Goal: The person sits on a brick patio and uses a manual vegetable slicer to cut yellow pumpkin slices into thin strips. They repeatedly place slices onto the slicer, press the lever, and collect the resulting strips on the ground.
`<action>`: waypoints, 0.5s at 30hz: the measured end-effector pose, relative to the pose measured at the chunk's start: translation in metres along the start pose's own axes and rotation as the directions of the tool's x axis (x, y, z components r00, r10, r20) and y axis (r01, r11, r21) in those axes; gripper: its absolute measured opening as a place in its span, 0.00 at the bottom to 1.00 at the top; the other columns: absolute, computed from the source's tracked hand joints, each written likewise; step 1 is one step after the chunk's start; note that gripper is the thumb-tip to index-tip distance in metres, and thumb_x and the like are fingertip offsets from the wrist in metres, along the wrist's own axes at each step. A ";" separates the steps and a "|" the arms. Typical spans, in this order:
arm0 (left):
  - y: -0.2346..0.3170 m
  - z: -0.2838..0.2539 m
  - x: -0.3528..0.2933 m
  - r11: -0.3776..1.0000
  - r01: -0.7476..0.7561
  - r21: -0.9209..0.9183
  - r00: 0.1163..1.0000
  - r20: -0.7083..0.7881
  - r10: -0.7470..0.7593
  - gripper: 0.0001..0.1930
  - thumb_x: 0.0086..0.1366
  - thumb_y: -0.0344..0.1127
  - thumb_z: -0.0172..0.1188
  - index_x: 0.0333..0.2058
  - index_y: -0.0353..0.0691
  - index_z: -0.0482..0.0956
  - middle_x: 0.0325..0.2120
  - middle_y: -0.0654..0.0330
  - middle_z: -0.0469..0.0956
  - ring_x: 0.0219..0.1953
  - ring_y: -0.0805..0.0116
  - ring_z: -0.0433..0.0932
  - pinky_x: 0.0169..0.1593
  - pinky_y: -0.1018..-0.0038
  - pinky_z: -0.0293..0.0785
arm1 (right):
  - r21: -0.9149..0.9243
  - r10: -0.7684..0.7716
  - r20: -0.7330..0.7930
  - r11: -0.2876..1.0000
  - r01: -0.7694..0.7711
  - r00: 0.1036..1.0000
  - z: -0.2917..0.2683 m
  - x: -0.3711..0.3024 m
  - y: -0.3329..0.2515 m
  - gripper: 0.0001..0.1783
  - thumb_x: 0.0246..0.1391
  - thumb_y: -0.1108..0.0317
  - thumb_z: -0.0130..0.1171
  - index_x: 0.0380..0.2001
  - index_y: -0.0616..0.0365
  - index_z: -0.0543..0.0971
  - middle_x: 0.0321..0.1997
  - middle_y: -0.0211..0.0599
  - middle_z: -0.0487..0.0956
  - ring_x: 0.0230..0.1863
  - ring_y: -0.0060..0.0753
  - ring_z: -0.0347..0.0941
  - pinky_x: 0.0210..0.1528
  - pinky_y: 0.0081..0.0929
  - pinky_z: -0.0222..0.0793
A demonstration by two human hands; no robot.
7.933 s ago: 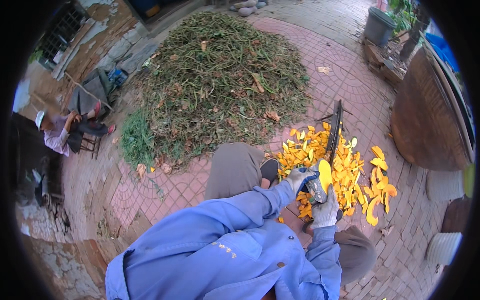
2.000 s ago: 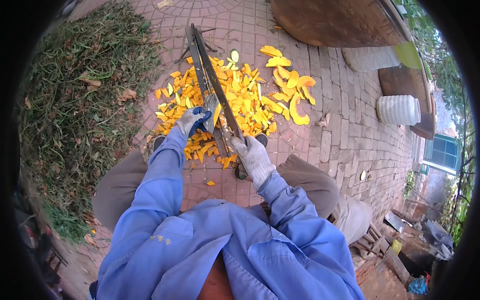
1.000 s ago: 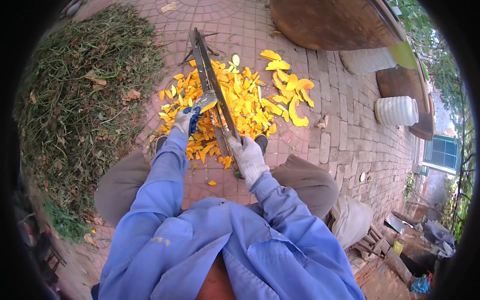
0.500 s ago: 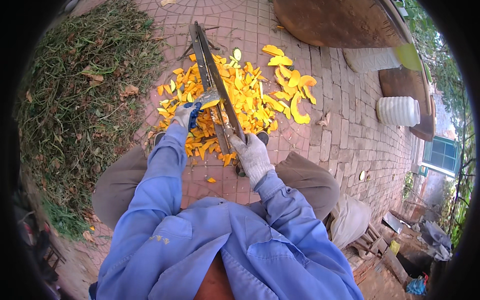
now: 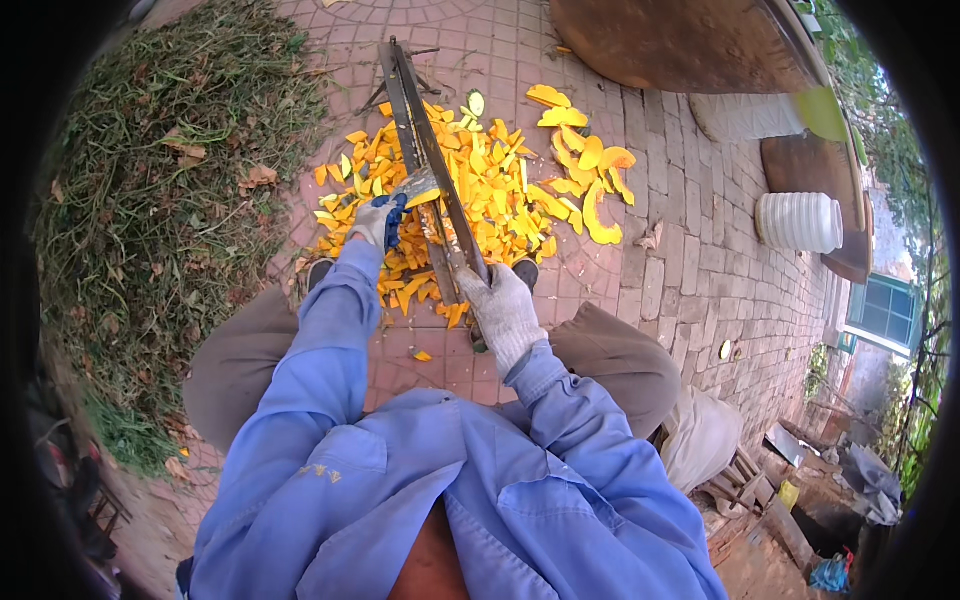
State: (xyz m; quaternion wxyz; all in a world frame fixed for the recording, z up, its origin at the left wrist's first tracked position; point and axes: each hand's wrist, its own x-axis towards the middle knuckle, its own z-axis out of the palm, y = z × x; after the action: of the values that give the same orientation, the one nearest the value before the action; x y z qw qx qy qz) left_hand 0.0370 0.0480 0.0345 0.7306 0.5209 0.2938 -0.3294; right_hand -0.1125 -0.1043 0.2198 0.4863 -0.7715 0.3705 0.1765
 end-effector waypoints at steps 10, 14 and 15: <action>0.000 0.005 0.001 0.999 -0.043 -0.016 0.997 0.058 0.044 0.04 0.63 0.33 0.58 0.33 0.42 0.79 0.13 0.69 0.67 0.10 0.74 0.61 0.14 0.74 0.55 | 0.031 -0.032 -0.112 0.999 0.035 0.993 0.017 0.020 0.046 0.22 0.52 0.53 0.64 0.31 0.66 0.75 0.21 0.39 0.75 0.24 0.22 0.71 0.26 0.27 0.66; -0.003 0.008 0.005 0.993 -0.076 0.091 0.997 0.028 0.074 0.06 0.62 0.36 0.62 0.29 0.43 0.78 0.12 0.68 0.65 0.10 0.73 0.60 0.15 0.74 0.55 | -0.077 -0.058 -0.052 0.996 0.054 0.997 0.002 0.013 0.023 0.17 0.55 0.58 0.63 0.32 0.62 0.73 0.20 0.36 0.73 0.19 0.27 0.67 0.20 0.27 0.62; 0.000 0.017 0.002 0.985 -0.092 0.146 0.995 -0.013 0.095 0.11 0.60 0.42 0.65 0.27 0.42 0.77 0.15 0.66 0.68 0.12 0.72 0.63 0.16 0.72 0.60 | -0.120 -0.075 -0.092 0.991 0.064 0.993 0.013 0.021 0.044 0.19 0.54 0.56 0.62 0.33 0.64 0.74 0.23 0.44 0.76 0.25 0.38 0.72 0.26 0.32 0.66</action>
State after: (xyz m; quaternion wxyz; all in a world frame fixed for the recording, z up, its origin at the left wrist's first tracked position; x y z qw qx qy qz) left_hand 0.0396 0.0312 0.0378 0.7023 0.5894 0.2516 -0.3101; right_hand -0.1300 -0.1124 0.1732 0.4278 -0.8186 0.3556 0.1433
